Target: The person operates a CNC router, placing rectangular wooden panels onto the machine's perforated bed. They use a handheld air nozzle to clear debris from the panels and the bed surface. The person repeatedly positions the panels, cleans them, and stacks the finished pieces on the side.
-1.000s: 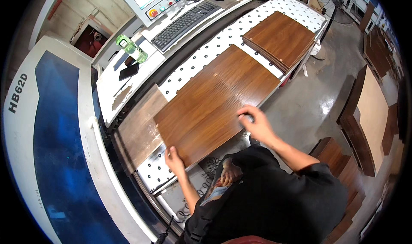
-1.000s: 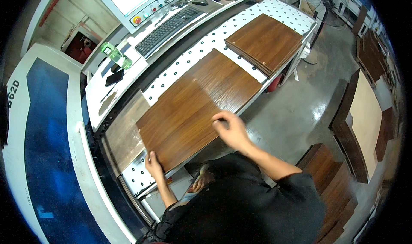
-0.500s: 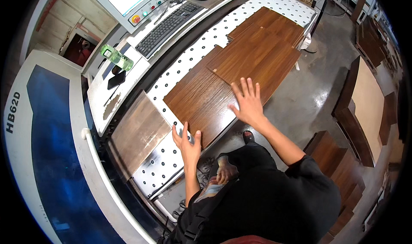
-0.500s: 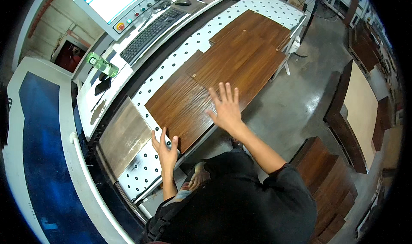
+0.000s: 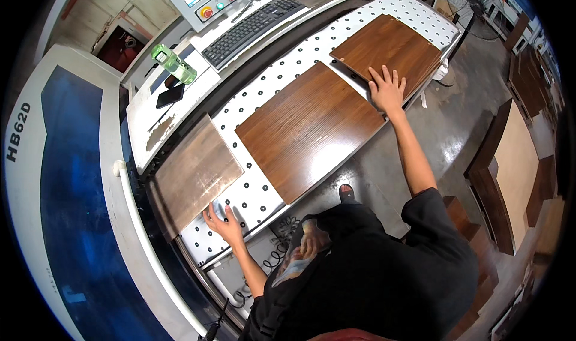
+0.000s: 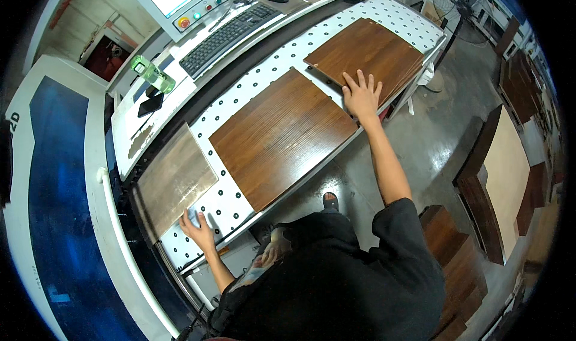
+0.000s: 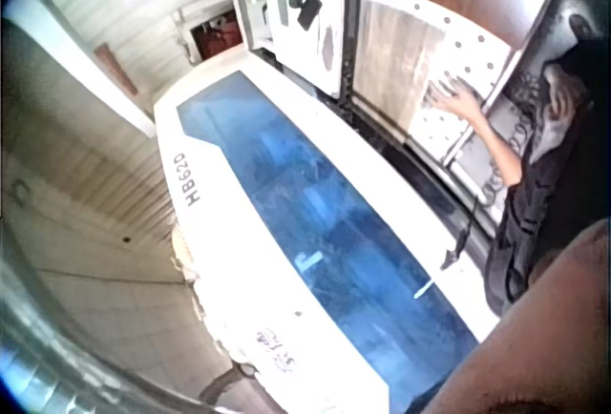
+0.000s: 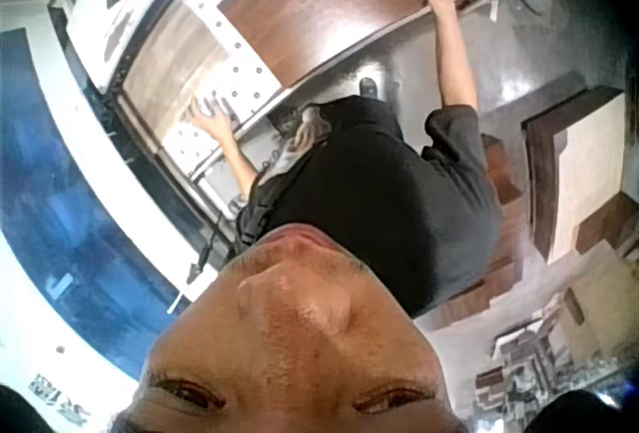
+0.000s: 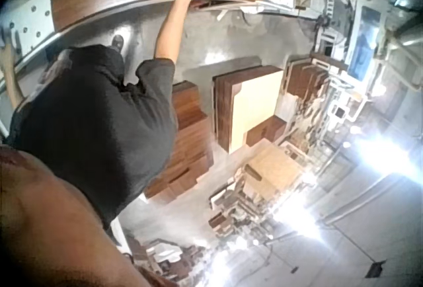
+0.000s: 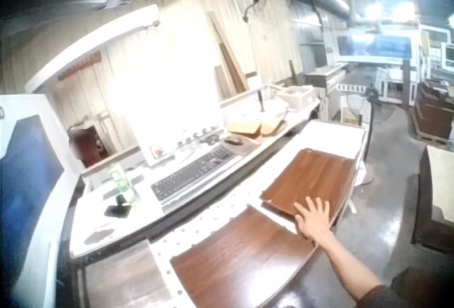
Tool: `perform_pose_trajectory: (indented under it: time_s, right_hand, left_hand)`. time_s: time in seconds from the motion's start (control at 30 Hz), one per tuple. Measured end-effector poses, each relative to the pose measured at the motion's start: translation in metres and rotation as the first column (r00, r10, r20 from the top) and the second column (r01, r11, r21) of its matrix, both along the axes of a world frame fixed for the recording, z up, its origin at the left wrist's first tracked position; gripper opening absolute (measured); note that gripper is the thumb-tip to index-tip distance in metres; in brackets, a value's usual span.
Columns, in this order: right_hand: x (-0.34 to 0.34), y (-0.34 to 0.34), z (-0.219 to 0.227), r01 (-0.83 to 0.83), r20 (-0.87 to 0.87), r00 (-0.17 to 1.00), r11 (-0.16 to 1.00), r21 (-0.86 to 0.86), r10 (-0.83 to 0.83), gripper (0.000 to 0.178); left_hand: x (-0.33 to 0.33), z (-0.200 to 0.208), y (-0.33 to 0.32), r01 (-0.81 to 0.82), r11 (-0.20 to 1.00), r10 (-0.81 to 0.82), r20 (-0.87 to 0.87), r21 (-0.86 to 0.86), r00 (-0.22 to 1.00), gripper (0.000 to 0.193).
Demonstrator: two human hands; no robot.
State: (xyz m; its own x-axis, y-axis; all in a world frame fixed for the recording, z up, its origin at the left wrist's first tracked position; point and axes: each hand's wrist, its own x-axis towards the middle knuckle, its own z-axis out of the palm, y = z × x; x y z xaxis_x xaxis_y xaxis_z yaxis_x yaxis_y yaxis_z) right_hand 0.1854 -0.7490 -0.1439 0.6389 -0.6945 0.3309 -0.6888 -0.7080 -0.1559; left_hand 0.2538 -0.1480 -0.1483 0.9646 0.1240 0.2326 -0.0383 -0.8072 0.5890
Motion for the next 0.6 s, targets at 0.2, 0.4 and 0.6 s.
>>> perform_pose_trajectory:
  time_s: [0.2, 0.4, 0.6]
  right_hand:
    - [0.013, -0.023, 0.003, 0.037, -0.058, 0.998, 0.994, 0.104, -0.031, 0.049]
    - [0.015, -0.031, 0.007, 0.061, -0.064, 0.997, 0.989, 0.136, -0.053, 0.049]
    - [0.016, -0.025, 0.013, -0.024, 0.039, 0.999, 0.987, 0.159, 0.018, 0.046]
  left_hand:
    - [0.018, -0.023, 0.042, -0.094, 0.985, 0.102, -0.045, 0.146, 0.994, 0.073]
    - [0.073, -0.028, 0.053, -0.136, 0.95, 0.218, -0.289, 0.281, 0.932, 0.091]
    - [0.095, -0.044, 0.065, -0.076, 0.934, 0.192, -0.31, 0.35, 0.931, 0.099]
